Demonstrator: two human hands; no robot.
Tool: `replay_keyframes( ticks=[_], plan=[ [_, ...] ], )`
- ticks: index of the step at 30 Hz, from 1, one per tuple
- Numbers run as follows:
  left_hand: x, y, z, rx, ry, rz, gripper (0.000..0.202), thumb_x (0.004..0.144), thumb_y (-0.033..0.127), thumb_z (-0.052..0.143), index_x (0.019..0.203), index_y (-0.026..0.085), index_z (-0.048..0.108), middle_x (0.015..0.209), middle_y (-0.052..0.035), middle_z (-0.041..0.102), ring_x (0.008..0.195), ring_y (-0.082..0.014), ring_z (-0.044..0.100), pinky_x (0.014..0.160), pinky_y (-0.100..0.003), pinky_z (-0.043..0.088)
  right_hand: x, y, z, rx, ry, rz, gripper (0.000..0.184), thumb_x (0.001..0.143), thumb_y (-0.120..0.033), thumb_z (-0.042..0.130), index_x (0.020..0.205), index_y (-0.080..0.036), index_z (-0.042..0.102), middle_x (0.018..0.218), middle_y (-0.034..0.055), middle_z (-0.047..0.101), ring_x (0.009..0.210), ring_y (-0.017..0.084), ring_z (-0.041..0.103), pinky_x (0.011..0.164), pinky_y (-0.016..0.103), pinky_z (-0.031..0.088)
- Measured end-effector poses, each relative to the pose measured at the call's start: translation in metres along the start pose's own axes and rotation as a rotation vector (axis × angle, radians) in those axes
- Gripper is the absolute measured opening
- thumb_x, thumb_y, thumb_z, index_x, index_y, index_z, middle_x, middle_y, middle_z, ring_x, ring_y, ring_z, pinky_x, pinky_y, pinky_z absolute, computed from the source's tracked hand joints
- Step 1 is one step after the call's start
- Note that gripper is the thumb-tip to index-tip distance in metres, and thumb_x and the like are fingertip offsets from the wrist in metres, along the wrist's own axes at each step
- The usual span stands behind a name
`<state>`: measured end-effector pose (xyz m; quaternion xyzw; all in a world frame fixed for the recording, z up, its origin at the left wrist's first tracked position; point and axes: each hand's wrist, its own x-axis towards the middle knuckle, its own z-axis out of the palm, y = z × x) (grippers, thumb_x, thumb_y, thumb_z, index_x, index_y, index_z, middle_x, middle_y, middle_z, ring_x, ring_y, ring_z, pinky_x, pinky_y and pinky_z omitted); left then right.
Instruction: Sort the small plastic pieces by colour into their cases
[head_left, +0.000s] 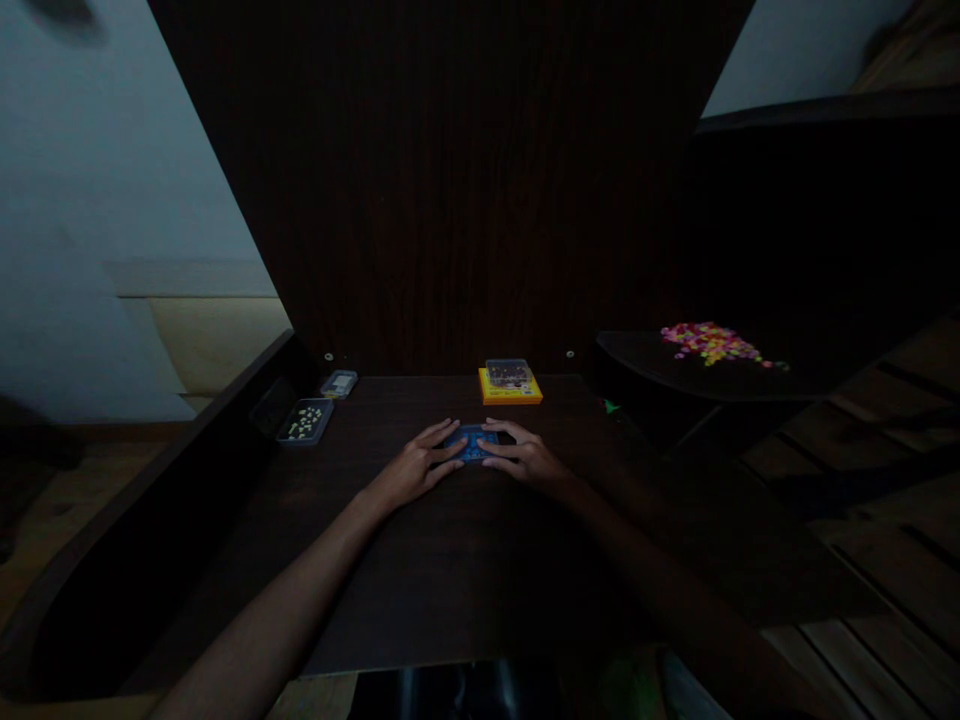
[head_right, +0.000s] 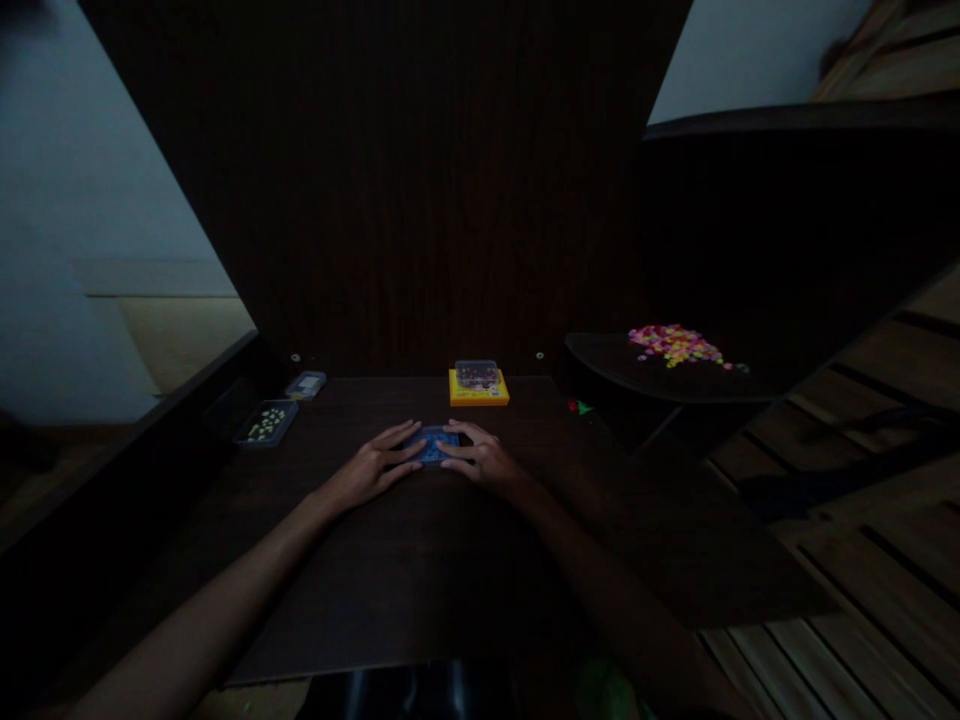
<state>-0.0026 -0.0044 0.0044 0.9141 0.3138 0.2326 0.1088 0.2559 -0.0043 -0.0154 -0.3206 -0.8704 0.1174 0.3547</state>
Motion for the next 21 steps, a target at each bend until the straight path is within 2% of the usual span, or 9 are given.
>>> replay_keyframes(
  ticks=[8,15,17,21],
  plan=[
    [0.0003,-0.0014,0.0027,0.012,0.008,0.010,0.040,0.094,0.035,0.050,0.131,0.023,0.056,0.148,-0.0119,0.041,0.138,-0.0269,0.036,0.111,-0.049,0.037,-0.0019,0.0018,0.0004,-0.054,-0.026,-0.026,0.031,0.089,-0.031,0.060,0.120,-0.030,0.065,0.133,0.0074,0.058,0.130,0.025,0.048,0.104,0.048,0.045],
    [-0.0001,0.0001,0.0000,0.028,0.013,0.018,0.040,0.093,0.034,0.051,0.132,0.023,0.055,0.147,-0.0115,0.043,0.138,-0.0266,0.037,0.111,-0.050,0.036,-0.0017,-0.0004,0.0019,-0.041,0.002,-0.019,0.032,0.088,-0.032,0.061,0.120,-0.029,0.066,0.131,0.0085,0.058,0.128,0.026,0.049,0.104,0.048,0.045],
    [-0.0001,0.0000,0.0006,0.019,0.025,0.011,0.041,0.093,0.034,0.051,0.132,0.024,0.054,0.147,-0.0105,0.043,0.137,-0.0260,0.038,0.111,-0.050,0.036,-0.0013,-0.0014,0.0038,-0.043,0.006,0.005,0.037,0.086,-0.033,0.064,0.122,-0.029,0.064,0.133,0.0088,0.057,0.129,0.027,0.048,0.105,0.050,0.044],
    [0.0000,-0.0004,0.0040,-0.015,0.031,-0.007,0.046,0.093,0.037,0.051,0.137,0.025,0.048,0.145,-0.0093,0.045,0.137,-0.0236,0.040,0.112,-0.047,0.036,0.0007,-0.0044,0.0080,-0.057,-0.018,0.080,0.058,0.081,-0.039,0.069,0.135,-0.028,0.053,0.139,0.0114,0.051,0.131,0.029,0.045,0.107,0.053,0.040]
  ],
)
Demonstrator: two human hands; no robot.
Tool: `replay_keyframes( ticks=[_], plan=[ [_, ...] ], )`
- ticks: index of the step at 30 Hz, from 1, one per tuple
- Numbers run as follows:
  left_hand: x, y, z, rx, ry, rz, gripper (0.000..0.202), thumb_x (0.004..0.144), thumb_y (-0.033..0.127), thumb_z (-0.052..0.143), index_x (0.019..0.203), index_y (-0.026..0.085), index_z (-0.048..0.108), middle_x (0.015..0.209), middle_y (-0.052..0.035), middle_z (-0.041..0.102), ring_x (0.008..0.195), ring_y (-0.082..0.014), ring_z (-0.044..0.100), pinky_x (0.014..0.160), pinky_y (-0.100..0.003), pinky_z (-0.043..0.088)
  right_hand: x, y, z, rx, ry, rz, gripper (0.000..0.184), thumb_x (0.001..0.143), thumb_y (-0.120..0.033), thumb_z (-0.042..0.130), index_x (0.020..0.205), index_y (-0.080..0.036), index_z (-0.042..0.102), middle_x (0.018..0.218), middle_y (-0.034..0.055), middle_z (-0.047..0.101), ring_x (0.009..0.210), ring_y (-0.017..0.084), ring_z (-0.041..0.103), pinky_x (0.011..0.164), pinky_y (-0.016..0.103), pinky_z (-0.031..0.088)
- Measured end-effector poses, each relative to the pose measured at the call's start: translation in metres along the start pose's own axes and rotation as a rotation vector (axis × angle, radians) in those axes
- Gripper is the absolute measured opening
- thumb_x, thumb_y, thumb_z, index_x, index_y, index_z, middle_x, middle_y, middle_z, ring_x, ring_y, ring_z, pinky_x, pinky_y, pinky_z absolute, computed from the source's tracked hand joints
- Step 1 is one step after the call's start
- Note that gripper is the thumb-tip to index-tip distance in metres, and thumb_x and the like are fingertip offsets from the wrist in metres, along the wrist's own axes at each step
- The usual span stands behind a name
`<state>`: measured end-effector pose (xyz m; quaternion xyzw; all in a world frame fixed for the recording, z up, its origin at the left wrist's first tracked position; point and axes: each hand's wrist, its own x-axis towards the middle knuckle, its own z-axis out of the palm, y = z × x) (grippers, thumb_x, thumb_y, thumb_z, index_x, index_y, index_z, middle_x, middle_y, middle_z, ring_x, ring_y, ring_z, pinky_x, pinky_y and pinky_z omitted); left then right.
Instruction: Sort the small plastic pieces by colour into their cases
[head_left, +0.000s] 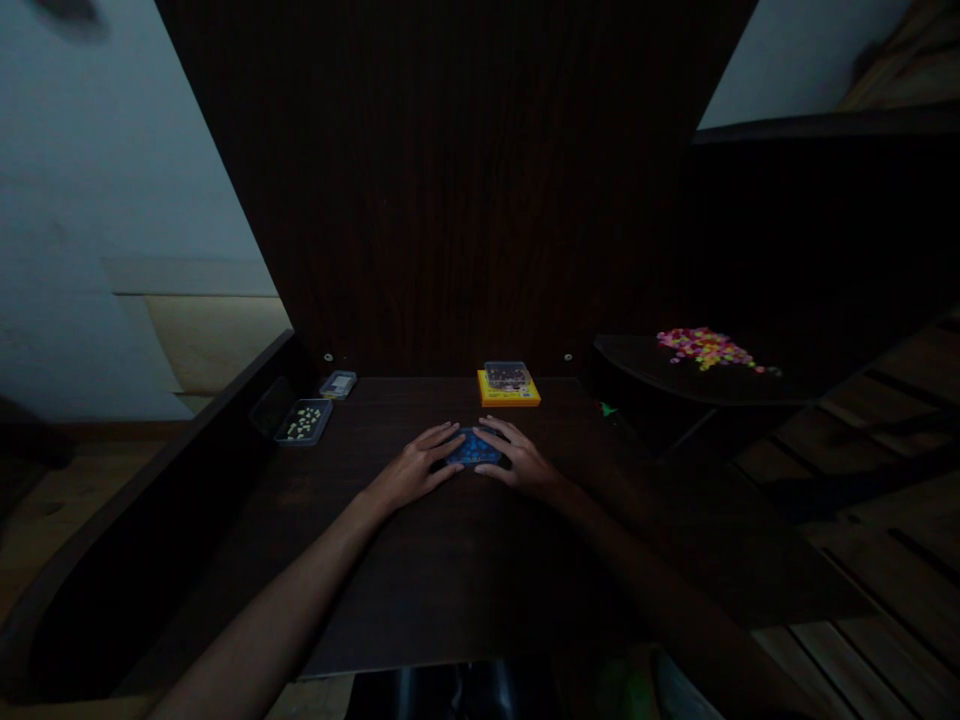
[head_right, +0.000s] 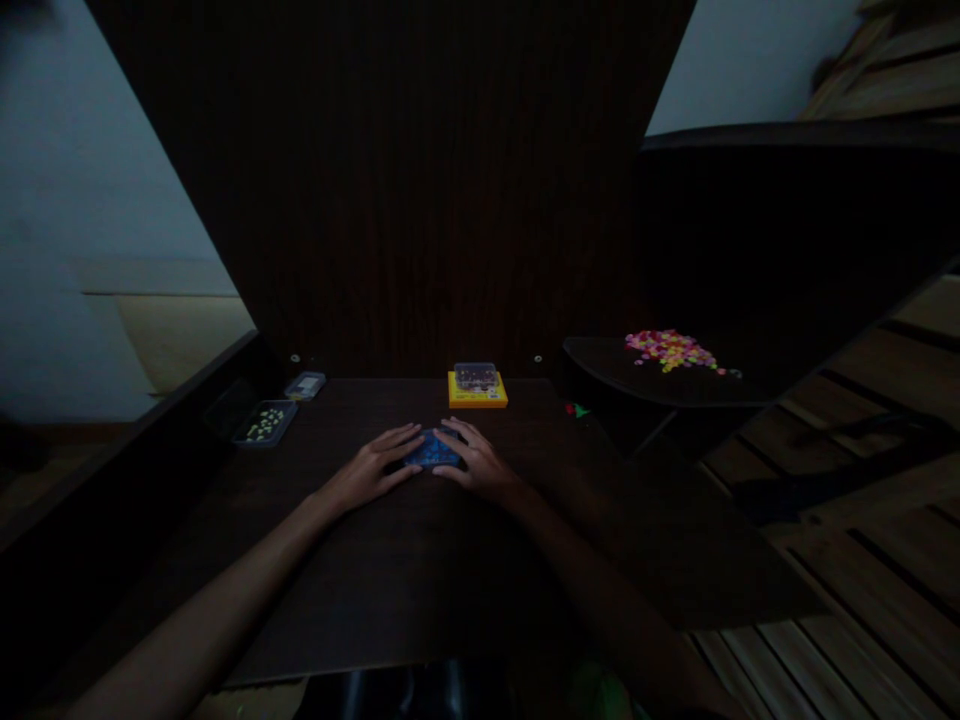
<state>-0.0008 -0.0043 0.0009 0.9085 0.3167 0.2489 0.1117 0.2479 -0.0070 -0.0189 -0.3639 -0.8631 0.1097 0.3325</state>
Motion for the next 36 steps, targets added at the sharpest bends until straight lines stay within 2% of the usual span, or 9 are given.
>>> replay_keyframes(
  ticks=[4,7,11,15,19,23,31,36],
  plan=[
    [0.001,0.001,0.003,-0.030,0.039,-0.044,0.060,0.089,0.041,0.056,0.143,0.022,0.038,0.149,-0.0110,0.040,0.139,-0.0238,0.036,0.113,-0.046,0.035,0.004,-0.002,-0.007,-0.021,-0.018,0.016,0.049,0.085,-0.038,0.065,0.132,-0.027,0.056,0.136,0.0113,0.053,0.128,0.027,0.048,0.106,0.050,0.041],
    [0.002,0.002,0.003,-0.037,0.111,-0.101,0.067,0.087,0.043,0.059,0.145,0.022,0.034,0.150,-0.0121,0.038,0.138,-0.0251,0.036,0.112,-0.047,0.036,0.012,0.004,-0.025,-0.056,0.063,0.057,0.045,0.087,-0.037,0.062,0.131,-0.028,0.057,0.136,0.0094,0.053,0.127,0.026,0.048,0.107,0.049,0.040],
    [0.002,0.005,0.001,-0.038,0.170,-0.150,0.054,0.090,0.038,0.055,0.140,0.020,0.042,0.142,-0.0124,0.047,0.132,-0.0246,0.044,0.111,-0.046,0.039,0.031,0.026,-0.053,-0.101,0.175,0.104,0.042,0.088,-0.038,0.060,0.128,-0.029,0.059,0.137,0.0074,0.052,0.126,0.027,0.048,0.107,0.053,0.038],
    [0.002,0.006,0.002,-0.048,0.188,-0.132,0.041,0.090,0.034,0.054,0.128,0.020,0.054,0.136,-0.0121,0.051,0.127,-0.0247,0.049,0.108,-0.045,0.042,0.053,0.058,-0.068,-0.144,0.172,0.101,0.042,0.088,-0.041,0.058,0.126,-0.027,0.060,0.136,0.0083,0.053,0.128,0.029,0.046,0.107,0.055,0.037],
    [0.001,0.005,0.002,-0.056,0.209,-0.118,0.032,0.091,0.032,0.053,0.119,0.020,0.061,0.135,-0.0123,0.051,0.125,-0.0252,0.050,0.105,-0.045,0.045,0.065,0.087,-0.070,-0.176,0.140,0.110,0.042,0.087,-0.043,0.058,0.125,-0.024,0.061,0.134,0.0103,0.054,0.127,0.030,0.046,0.106,0.055,0.036],
    [0.001,0.006,0.003,-0.054,0.206,-0.120,0.029,0.091,0.031,0.052,0.115,0.018,0.062,0.133,-0.0136,0.052,0.124,-0.0257,0.050,0.105,-0.046,0.045,0.066,0.104,-0.069,-0.204,0.129,0.125,0.043,0.087,-0.042,0.057,0.126,-0.023,0.060,0.134,0.0114,0.054,0.127,0.031,0.045,0.106,0.057,0.036],
    [0.002,0.008,0.002,-0.079,0.203,-0.119,0.028,0.092,0.031,0.051,0.113,0.018,0.064,0.131,-0.0135,0.052,0.123,-0.0257,0.050,0.104,-0.044,0.045,0.067,0.112,-0.069,-0.282,0.149,0.120,0.042,0.089,-0.035,0.051,0.126,-0.018,0.061,0.133,0.0153,0.050,0.123,0.031,0.046,0.106,0.056,0.035],
    [0.002,0.005,0.006,-0.062,0.205,-0.107,0.028,0.092,0.031,0.051,0.113,0.018,0.063,0.129,-0.0126,0.054,0.120,-0.0250,0.052,0.104,-0.045,0.045,0.069,0.112,-0.066,-0.329,0.110,0.135,0.048,0.086,-0.037,0.054,0.129,-0.016,0.057,0.132,0.0162,0.050,0.122,0.032,0.046,0.105,0.054,0.038]
  ],
)
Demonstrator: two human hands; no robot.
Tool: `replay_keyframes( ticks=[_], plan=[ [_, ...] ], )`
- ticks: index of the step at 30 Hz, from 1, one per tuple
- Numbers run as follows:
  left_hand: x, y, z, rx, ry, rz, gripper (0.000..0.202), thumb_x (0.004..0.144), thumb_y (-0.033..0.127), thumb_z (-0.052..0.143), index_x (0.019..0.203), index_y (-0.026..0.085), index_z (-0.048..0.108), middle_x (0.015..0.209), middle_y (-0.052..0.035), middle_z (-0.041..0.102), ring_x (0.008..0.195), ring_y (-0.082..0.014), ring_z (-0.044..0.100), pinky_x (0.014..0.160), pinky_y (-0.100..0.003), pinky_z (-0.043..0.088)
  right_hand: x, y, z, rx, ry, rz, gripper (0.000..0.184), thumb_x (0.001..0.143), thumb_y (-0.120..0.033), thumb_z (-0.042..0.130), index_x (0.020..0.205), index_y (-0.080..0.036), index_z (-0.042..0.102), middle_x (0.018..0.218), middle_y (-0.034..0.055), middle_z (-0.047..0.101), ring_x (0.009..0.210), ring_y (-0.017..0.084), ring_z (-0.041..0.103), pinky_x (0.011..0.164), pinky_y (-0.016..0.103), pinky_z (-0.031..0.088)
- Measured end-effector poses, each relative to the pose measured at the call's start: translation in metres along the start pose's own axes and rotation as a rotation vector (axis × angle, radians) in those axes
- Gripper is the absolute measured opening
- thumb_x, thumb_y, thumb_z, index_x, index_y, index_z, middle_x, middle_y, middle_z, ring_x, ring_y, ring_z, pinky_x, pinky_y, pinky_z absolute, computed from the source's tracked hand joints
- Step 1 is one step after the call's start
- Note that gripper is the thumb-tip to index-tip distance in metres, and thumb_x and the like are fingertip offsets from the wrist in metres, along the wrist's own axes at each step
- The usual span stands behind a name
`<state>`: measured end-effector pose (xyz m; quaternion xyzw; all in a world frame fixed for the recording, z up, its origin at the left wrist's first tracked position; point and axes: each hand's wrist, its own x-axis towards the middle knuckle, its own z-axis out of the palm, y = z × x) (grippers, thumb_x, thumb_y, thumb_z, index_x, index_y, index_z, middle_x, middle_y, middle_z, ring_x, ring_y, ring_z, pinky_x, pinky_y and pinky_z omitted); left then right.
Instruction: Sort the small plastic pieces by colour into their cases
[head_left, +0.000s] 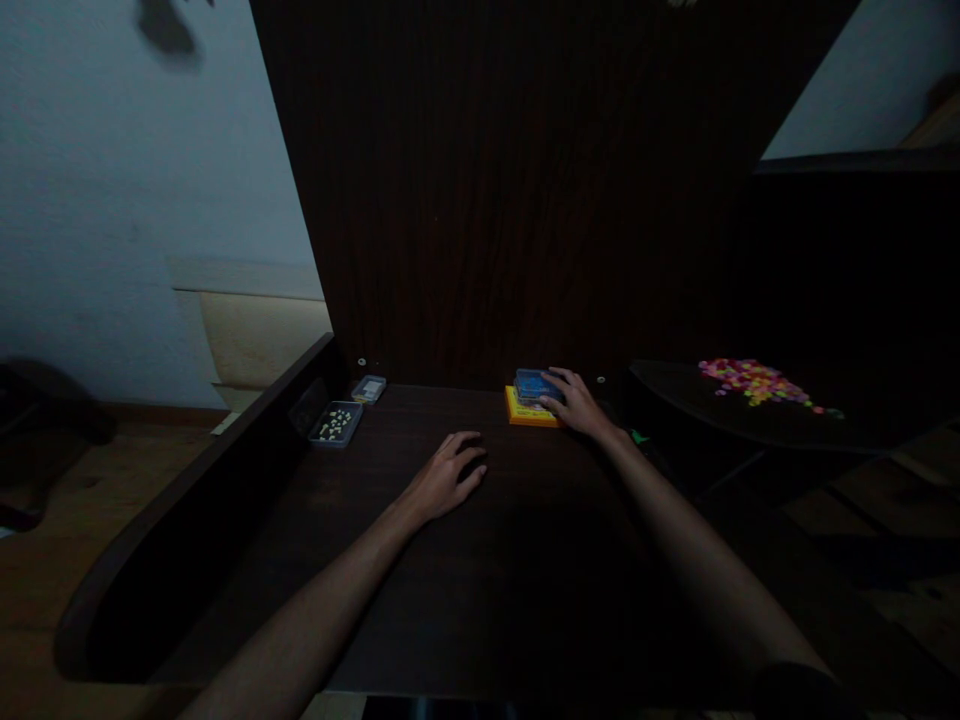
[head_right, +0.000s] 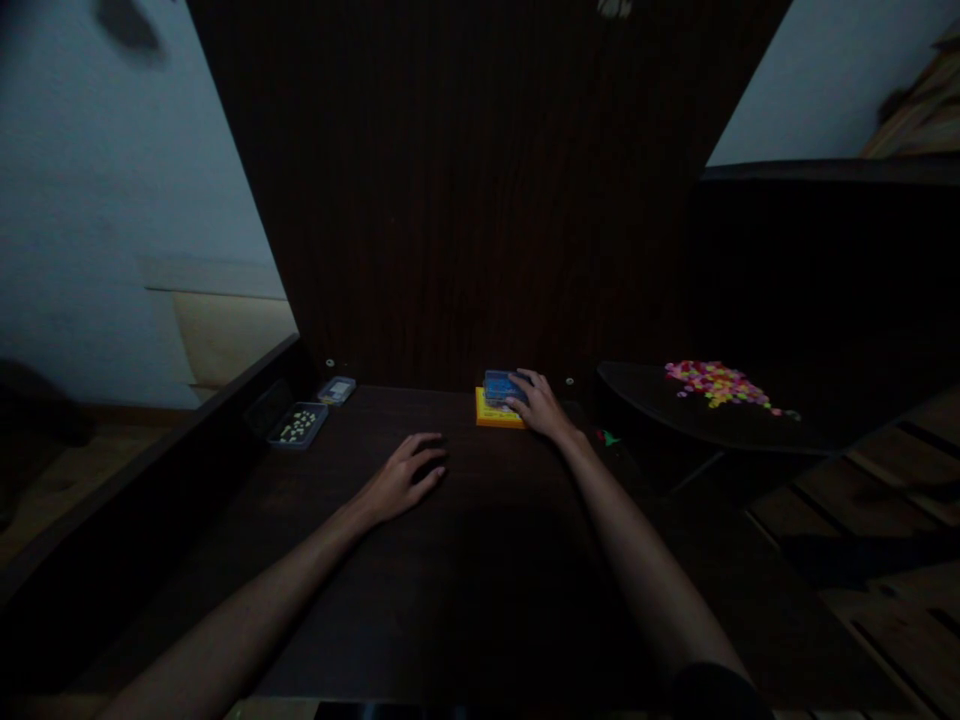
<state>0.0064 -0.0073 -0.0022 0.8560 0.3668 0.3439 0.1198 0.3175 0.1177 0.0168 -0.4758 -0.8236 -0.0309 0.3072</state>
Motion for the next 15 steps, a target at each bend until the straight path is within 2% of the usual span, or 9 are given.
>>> replay_keyframes(
  ticks=[6,10,15],
  plan=[
    [0.000,-0.002,0.002,0.013,0.006,0.009,0.028,0.092,0.030,0.051,0.113,0.017,0.063,0.127,-0.0125,0.055,0.118,-0.0240,0.053,0.104,-0.043,0.045,0.000,-0.001,0.000,-0.035,-0.015,-0.003,0.049,0.087,-0.038,0.052,0.133,-0.020,0.053,0.133,0.0139,0.050,0.125,0.032,0.045,0.106,0.055,0.037],
    [0.001,0.000,-0.001,0.017,0.036,-0.007,0.027,0.091,0.030,0.051,0.111,0.018,0.064,0.125,-0.0126,0.056,0.118,-0.0245,0.053,0.103,-0.044,0.045,0.000,-0.003,-0.003,-0.073,-0.051,-0.009,0.052,0.088,-0.040,0.051,0.135,-0.018,0.050,0.135,0.0152,0.048,0.127,0.033,0.041,0.107,0.056,0.035],
    [0.001,0.001,-0.003,0.023,0.038,-0.014,0.027,0.091,0.028,0.051,0.111,0.016,0.064,0.124,-0.0133,0.057,0.117,-0.0245,0.053,0.102,-0.043,0.046,-0.001,-0.010,-0.009,-0.094,-0.057,0.000,0.068,0.084,-0.040,0.056,0.144,-0.016,0.036,0.142,0.0162,0.040,0.131,0.034,0.036,0.109,0.054,0.033]
  ],
)
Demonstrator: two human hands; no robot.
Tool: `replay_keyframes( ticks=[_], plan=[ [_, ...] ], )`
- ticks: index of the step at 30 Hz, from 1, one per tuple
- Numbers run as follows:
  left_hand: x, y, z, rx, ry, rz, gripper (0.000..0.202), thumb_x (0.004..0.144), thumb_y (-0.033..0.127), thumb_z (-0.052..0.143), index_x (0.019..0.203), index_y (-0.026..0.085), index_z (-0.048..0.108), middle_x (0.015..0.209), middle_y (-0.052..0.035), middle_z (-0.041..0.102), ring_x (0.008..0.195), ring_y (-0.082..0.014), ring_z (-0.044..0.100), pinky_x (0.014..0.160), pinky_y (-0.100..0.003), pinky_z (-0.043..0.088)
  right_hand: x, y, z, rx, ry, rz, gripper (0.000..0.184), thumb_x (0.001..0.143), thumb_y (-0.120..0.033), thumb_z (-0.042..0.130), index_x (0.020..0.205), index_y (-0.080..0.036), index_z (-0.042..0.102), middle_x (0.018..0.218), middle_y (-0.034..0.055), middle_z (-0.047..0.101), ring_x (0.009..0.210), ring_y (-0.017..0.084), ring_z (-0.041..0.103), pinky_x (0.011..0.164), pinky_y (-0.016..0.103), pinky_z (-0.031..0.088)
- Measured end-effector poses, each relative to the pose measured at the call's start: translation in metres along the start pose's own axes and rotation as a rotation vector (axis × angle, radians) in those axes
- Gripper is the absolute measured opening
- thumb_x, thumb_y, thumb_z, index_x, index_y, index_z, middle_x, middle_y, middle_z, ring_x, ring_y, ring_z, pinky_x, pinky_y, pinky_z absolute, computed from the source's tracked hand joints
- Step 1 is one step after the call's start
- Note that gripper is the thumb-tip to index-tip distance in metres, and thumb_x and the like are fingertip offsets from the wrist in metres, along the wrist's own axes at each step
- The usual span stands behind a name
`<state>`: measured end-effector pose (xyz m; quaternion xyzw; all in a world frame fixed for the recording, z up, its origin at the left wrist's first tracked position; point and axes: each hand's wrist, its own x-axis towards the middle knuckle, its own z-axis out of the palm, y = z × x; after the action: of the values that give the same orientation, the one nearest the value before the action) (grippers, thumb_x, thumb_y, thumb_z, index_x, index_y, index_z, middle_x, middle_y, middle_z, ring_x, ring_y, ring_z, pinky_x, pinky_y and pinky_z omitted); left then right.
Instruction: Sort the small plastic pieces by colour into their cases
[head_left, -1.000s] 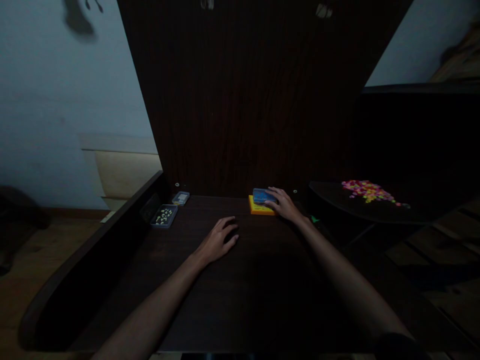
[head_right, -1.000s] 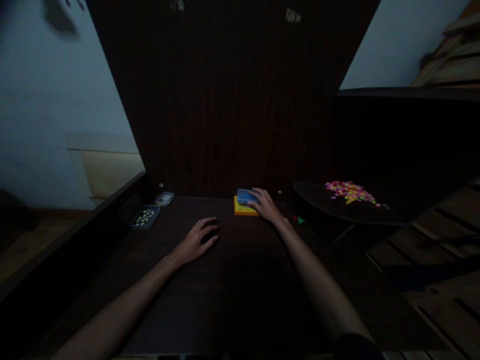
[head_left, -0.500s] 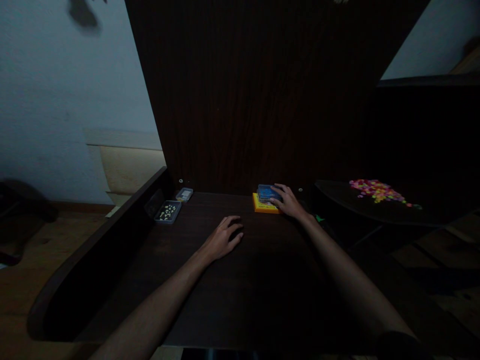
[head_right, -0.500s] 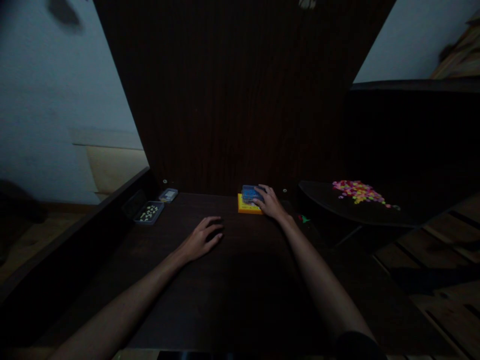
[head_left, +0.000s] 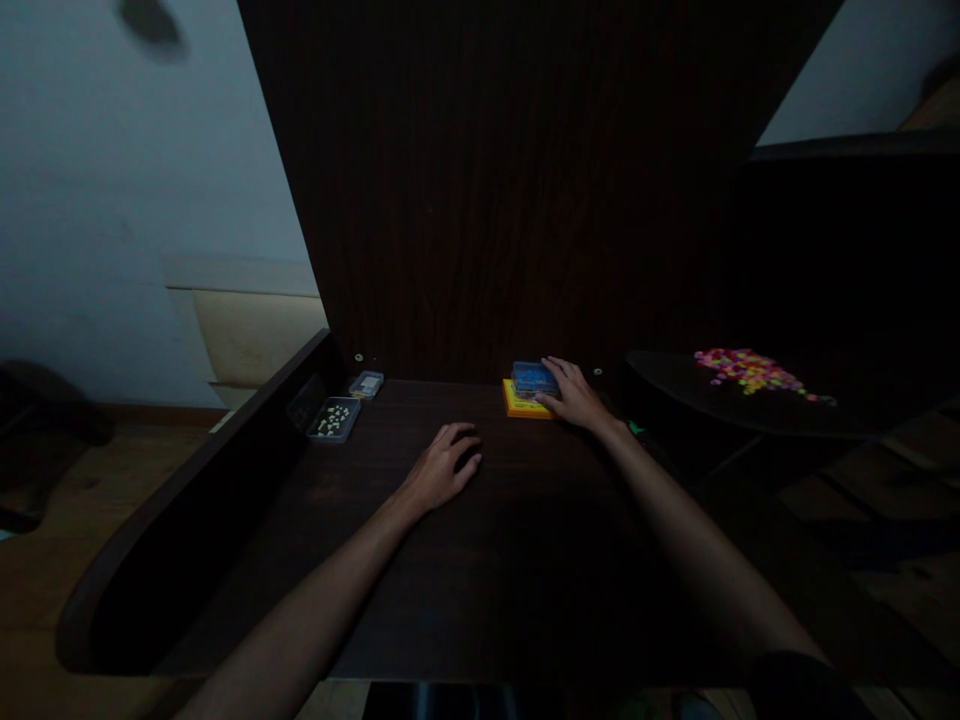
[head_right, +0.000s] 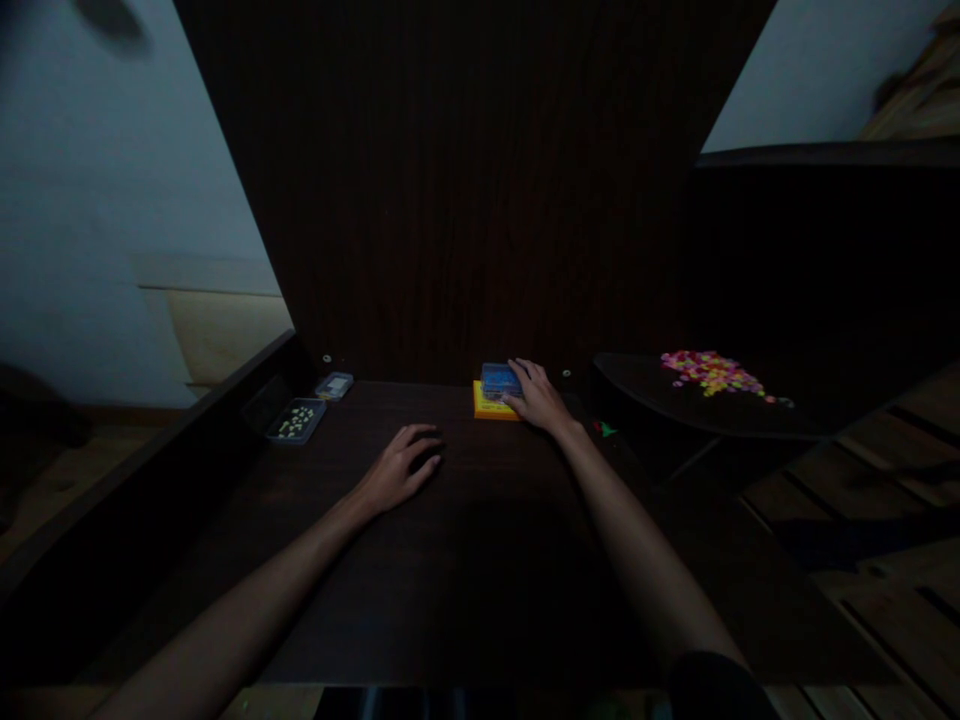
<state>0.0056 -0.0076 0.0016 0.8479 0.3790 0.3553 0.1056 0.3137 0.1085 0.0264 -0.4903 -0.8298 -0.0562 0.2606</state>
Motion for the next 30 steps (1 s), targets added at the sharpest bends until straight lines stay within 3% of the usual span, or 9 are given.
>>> replay_keyframes(
  ticks=[10,15,20,25,30],
  plan=[
    [0.000,-0.002,0.000,0.046,0.050,0.001,0.024,0.090,0.026,0.051,0.109,0.017,0.064,0.119,-0.0113,0.058,0.112,-0.0230,0.054,0.097,-0.040,0.049,0.000,-0.003,0.003,-0.052,-0.003,0.033,0.072,0.079,-0.030,0.058,0.145,-0.016,0.032,0.140,0.0165,0.041,0.130,0.036,0.036,0.107,0.056,0.036],
    [0.002,-0.008,-0.006,0.221,0.114,-0.049,0.027,0.089,0.025,0.050,0.112,0.017,0.063,0.120,-0.0121,0.058,0.111,-0.0253,0.053,0.095,-0.042,0.048,-0.007,-0.022,-0.008,-0.024,0.079,0.037,0.075,0.080,-0.031,0.059,0.146,-0.015,0.028,0.145,0.0177,0.033,0.135,0.037,0.029,0.108,0.058,0.034],
    [0.006,-0.022,-0.034,0.534,0.121,-0.275,0.043,0.084,0.017,0.050,0.126,0.014,0.054,0.124,-0.0154,0.056,0.110,-0.0304,0.051,0.092,-0.044,0.044,-0.034,-0.066,-0.018,0.093,0.253,-0.081,0.055,0.089,-0.024,0.049,0.142,-0.023,0.035,0.140,0.0142,0.040,0.129,0.030,0.040,0.106,0.055,0.038],
    [0.003,-0.034,-0.076,0.783,0.170,-0.515,0.047,0.082,0.015,0.047,0.129,0.010,0.051,0.129,-0.0194,0.053,0.114,-0.0365,0.047,0.092,-0.049,0.038,-0.073,-0.107,-0.008,0.154,0.225,-0.225,0.049,0.089,-0.018,0.050,0.137,-0.024,0.041,0.131,0.0133,0.048,0.124,0.027,0.046,0.102,0.051,0.044],
    [-0.006,-0.048,-0.103,0.892,0.306,-0.695,0.060,0.083,0.029,0.052,0.137,0.005,0.041,0.141,-0.0247,0.040,0.124,-0.0411,0.038,0.099,-0.056,0.030,-0.094,-0.119,0.002,0.200,0.194,-0.229,0.051,0.088,-0.016,0.049,0.138,-0.023,0.043,0.132,0.0144,0.049,0.121,0.028,0.048,0.099,0.051,0.046]
  ],
)
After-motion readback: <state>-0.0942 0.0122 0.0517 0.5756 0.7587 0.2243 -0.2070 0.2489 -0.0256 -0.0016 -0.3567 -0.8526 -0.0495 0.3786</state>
